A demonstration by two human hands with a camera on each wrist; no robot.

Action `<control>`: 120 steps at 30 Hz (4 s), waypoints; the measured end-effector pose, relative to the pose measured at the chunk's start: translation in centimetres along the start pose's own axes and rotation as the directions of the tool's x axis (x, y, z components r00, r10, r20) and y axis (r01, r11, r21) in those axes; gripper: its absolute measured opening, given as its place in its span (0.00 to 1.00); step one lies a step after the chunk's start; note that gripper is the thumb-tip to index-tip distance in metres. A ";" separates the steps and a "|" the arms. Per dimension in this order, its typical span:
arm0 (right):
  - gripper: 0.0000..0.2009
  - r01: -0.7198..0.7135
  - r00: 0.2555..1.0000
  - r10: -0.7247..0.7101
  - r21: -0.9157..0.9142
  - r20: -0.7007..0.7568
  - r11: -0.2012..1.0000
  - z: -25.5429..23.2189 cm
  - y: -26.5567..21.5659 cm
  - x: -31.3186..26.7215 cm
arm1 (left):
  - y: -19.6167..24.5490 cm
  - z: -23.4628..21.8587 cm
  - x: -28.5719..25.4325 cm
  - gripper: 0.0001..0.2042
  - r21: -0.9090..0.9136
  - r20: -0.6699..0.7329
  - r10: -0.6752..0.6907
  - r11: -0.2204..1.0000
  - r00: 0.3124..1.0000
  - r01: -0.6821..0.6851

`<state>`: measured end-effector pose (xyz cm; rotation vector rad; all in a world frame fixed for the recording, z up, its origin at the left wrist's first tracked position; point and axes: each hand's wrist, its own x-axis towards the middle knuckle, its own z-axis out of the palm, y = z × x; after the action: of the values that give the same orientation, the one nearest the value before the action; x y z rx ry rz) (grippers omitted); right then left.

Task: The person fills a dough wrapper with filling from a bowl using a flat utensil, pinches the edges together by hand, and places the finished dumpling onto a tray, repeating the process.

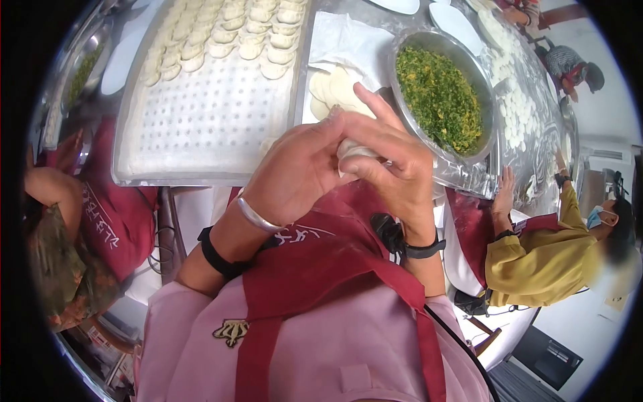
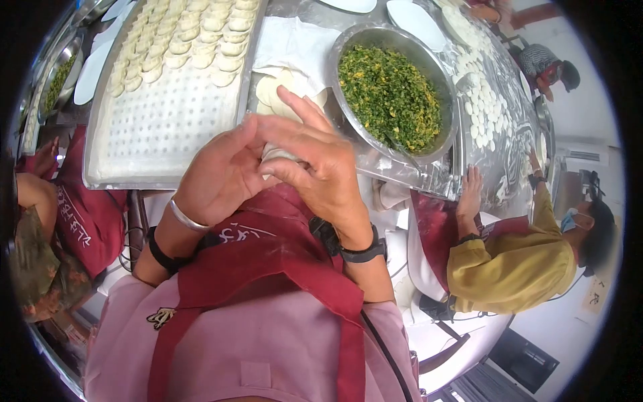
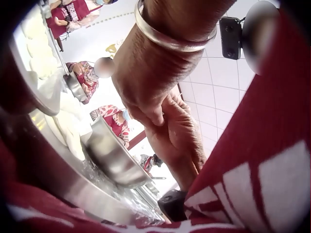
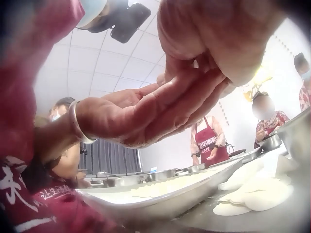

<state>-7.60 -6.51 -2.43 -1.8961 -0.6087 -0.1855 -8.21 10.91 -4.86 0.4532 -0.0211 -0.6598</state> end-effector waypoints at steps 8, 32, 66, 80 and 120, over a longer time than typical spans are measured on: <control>0.05 -0.089 0.918 0.218 0.362 -0.332 0.928 3.1 -0.2 -0.3 | 0.1 2.5 -0.8 0.23 0.187 -0.226 0.136 0.978 0.964 -0.094; 0.23 -0.268 0.953 0.282 0.131 -0.109 0.954 2.7 0.4 -1.2 | -0.2 0.3 -1.2 0.22 0.591 -0.087 0.229 0.795 0.970 -0.135; 0.14 -0.421 0.811 0.404 0.055 -0.423 0.905 -1.9 5.0 -8.2 | 6.2 -6.8 -5.9 0.16 0.888 -0.420 0.585 0.421 0.694 0.183; 0.13 -0.457 0.839 0.439 0.020 -0.321 0.889 -1.5 7.4 -7.8 | 2.4 -7.5 -4.6 0.12 0.845 -0.358 0.723 -0.019 0.591 0.535; 0.19 -0.219 0.975 0.187 -0.383 -0.118 0.897 3.2 12.7 3.4 | 3.0 -6.1 -7.0 0.15 0.837 0.000 0.706 -0.388 0.708 0.386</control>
<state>1.09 -6.16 -12.79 -2.3164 -0.3291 -0.2609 -11.04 19.59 -8.31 2.5425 0.0095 0.2902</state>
